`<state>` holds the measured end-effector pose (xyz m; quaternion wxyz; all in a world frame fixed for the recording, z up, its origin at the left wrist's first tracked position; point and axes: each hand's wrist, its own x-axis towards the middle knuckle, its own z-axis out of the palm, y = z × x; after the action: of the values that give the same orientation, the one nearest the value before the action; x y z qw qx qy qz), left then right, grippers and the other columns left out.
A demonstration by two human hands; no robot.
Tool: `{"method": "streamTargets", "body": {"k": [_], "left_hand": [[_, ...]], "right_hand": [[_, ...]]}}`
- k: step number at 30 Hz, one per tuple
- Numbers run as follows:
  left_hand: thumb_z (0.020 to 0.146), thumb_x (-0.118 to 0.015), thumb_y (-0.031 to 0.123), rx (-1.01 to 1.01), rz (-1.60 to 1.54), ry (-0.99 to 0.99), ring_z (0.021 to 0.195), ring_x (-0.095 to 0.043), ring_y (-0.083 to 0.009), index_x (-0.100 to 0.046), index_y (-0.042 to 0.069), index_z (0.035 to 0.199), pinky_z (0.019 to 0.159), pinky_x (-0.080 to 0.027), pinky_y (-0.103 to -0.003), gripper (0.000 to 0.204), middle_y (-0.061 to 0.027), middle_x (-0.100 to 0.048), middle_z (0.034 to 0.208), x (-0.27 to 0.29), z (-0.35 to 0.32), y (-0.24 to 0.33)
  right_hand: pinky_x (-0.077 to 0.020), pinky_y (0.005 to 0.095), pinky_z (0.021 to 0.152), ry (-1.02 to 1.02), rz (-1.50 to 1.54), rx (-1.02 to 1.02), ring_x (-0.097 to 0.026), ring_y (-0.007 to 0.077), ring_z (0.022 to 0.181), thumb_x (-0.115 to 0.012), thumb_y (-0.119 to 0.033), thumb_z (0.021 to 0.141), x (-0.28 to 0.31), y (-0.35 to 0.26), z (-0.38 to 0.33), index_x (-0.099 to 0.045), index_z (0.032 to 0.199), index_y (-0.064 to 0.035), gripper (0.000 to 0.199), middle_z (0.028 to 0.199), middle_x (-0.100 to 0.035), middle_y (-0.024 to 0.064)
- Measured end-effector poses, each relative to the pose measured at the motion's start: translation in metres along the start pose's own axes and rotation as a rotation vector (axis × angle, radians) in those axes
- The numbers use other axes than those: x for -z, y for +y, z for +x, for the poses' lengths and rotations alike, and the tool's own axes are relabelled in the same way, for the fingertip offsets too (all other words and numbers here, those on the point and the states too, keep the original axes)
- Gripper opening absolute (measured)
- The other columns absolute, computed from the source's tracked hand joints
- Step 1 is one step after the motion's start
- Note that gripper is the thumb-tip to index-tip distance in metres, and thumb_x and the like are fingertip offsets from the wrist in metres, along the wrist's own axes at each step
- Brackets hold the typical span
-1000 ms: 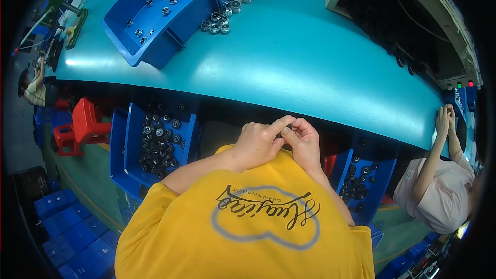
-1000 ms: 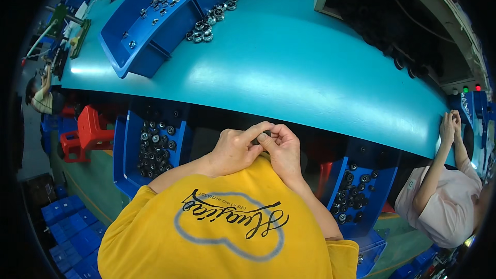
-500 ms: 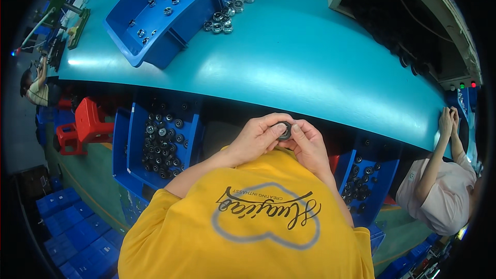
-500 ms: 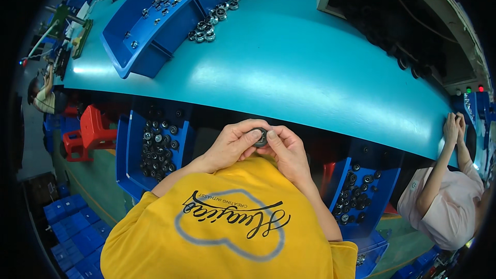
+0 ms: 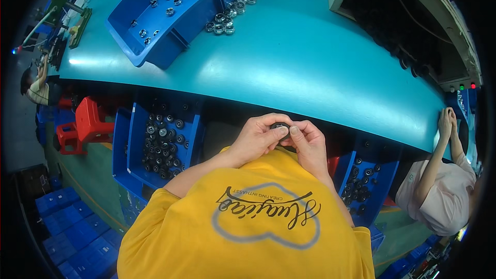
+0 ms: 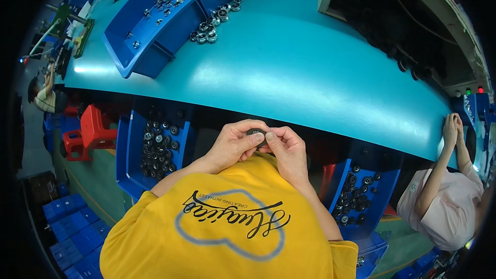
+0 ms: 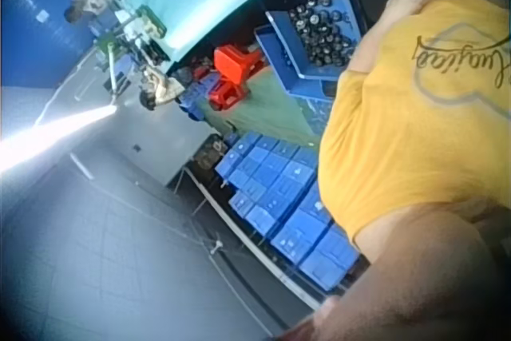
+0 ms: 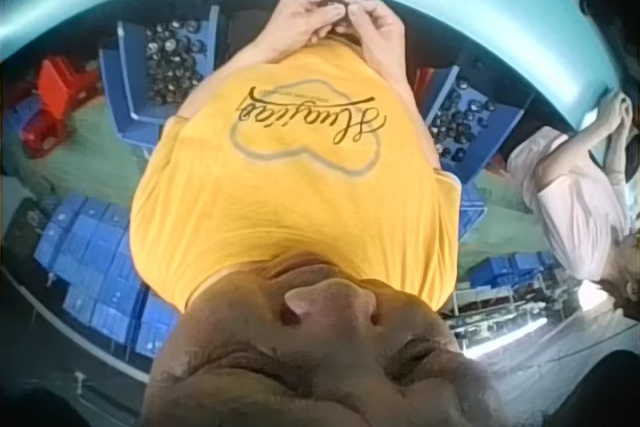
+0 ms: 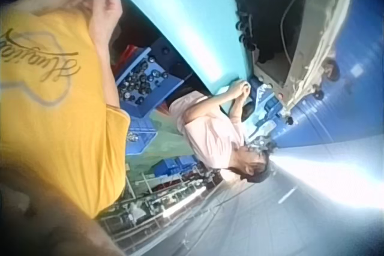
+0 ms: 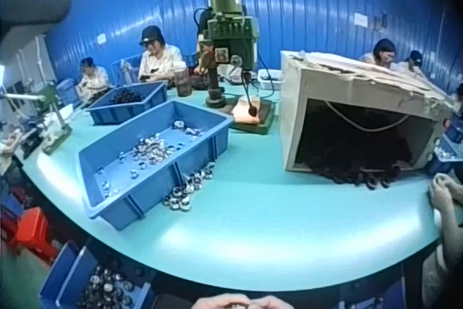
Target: Assembling small mechanical components by hand on a factory production line.
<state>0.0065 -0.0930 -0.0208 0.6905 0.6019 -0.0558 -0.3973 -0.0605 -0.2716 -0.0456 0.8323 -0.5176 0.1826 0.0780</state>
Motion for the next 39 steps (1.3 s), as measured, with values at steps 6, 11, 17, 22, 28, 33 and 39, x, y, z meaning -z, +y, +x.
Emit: {"method": "streamTargets", "body": {"k": [6, 11, 17, 22, 28, 33, 39], "left_hand": [[0.111, -0.054, 0.022, 0.044, -0.064, -0.044, 0.063, -0.054, -0.0035, -0.066, 0.008, 0.134, 0.057, -0.045, -0.020, 0.030, 0.0016, -0.061, 0.076, 0.000, -0.002, 0.007], [0.111, -0.053, 0.019, -0.024, -0.065, -0.011, 0.066, -0.058, -0.0049, -0.065, 0.005, 0.134, 0.060, -0.049, -0.021, 0.030, 0.0002, -0.064, 0.081, 0.000, -0.002, 0.004], [0.108, -0.058, 0.013, -0.056, 0.033, 0.116, 0.066, -0.057, -0.0031, -0.070, 0.007, 0.127, 0.058, -0.048, -0.019, 0.024, -0.0001, -0.066, 0.084, -0.002, -0.002, 0.005], [0.107, -0.059, 0.012, -0.064, 0.024, 0.122, 0.067, -0.058, -0.0034, -0.070, 0.006, 0.125, 0.058, -0.049, -0.019, 0.022, -0.0011, -0.067, 0.085, -0.002, 0.002, 0.002], [0.106, -0.061, 0.010, -0.106, -0.098, 0.048, 0.071, -0.062, -0.0064, -0.069, 0.006, 0.124, 0.061, -0.051, -0.021, 0.021, -0.0037, -0.068, 0.088, 0.000, 0.001, -0.003], [0.104, -0.064, 0.010, -0.044, -0.043, 0.020, 0.074, -0.064, -0.0077, -0.064, 0.008, 0.133, 0.063, -0.053, -0.021, 0.028, -0.0038, -0.068, 0.093, 0.007, 0.002, -0.004], [0.098, -0.073, 0.009, -0.145, -0.168, -0.021, 0.097, -0.065, -0.0100, -0.057, 0.007, 0.142, 0.074, -0.056, -0.023, 0.047, -0.0041, -0.066, 0.111, -0.003, 0.001, -0.002]], "right_hand": [[-0.0590, 0.0291, 0.082, -0.015, 0.061, -0.051, -0.070, 0.0130, 0.086, -0.067, -0.018, 0.105, 0.007, 0.000, 0.004, -0.066, 0.114, 0.0010, 0.021, 0.101, -0.073, 0.0085], [-0.0593, 0.0298, 0.083, -0.066, 0.066, 0.024, -0.070, 0.0131, 0.089, -0.067, -0.016, 0.105, 0.001, -0.008, 0.001, -0.065, 0.114, 0.0012, 0.020, 0.102, -0.073, 0.0088], [-0.0592, 0.0271, 0.081, 0.009, -0.086, 0.051, -0.069, 0.0120, 0.088, -0.069, -0.012, 0.103, -0.003, -0.003, 0.001, -0.065, 0.113, 0.0022, 0.018, 0.102, -0.073, 0.0080], [-0.0592, 0.0271, 0.082, 0.017, -0.088, 0.084, -0.069, 0.0124, 0.089, -0.069, -0.010, 0.103, -0.003, 0.000, 0.001, -0.065, 0.114, 0.0025, 0.017, 0.103, -0.073, 0.0089], [-0.0590, 0.0277, 0.084, -0.003, -0.019, 0.107, -0.070, 0.0133, 0.092, -0.069, -0.006, 0.102, -0.006, -0.002, 0.001, -0.064, 0.116, 0.0027, 0.017, 0.104, -0.073, 0.0101], [-0.0591, 0.0284, 0.086, -0.018, -0.047, 0.099, -0.070, 0.0135, 0.093, -0.070, -0.006, 0.101, -0.001, 0.002, 0.001, -0.064, 0.117, 0.0027, 0.019, 0.105, -0.072, 0.0099], [-0.0593, 0.0288, 0.085, 0.024, 0.141, 0.004, -0.070, 0.0150, 0.095, -0.066, -0.013, 0.105, -0.002, -0.005, 0.004, -0.062, 0.122, 0.0033, 0.024, 0.108, -0.072, 0.0108]]}}
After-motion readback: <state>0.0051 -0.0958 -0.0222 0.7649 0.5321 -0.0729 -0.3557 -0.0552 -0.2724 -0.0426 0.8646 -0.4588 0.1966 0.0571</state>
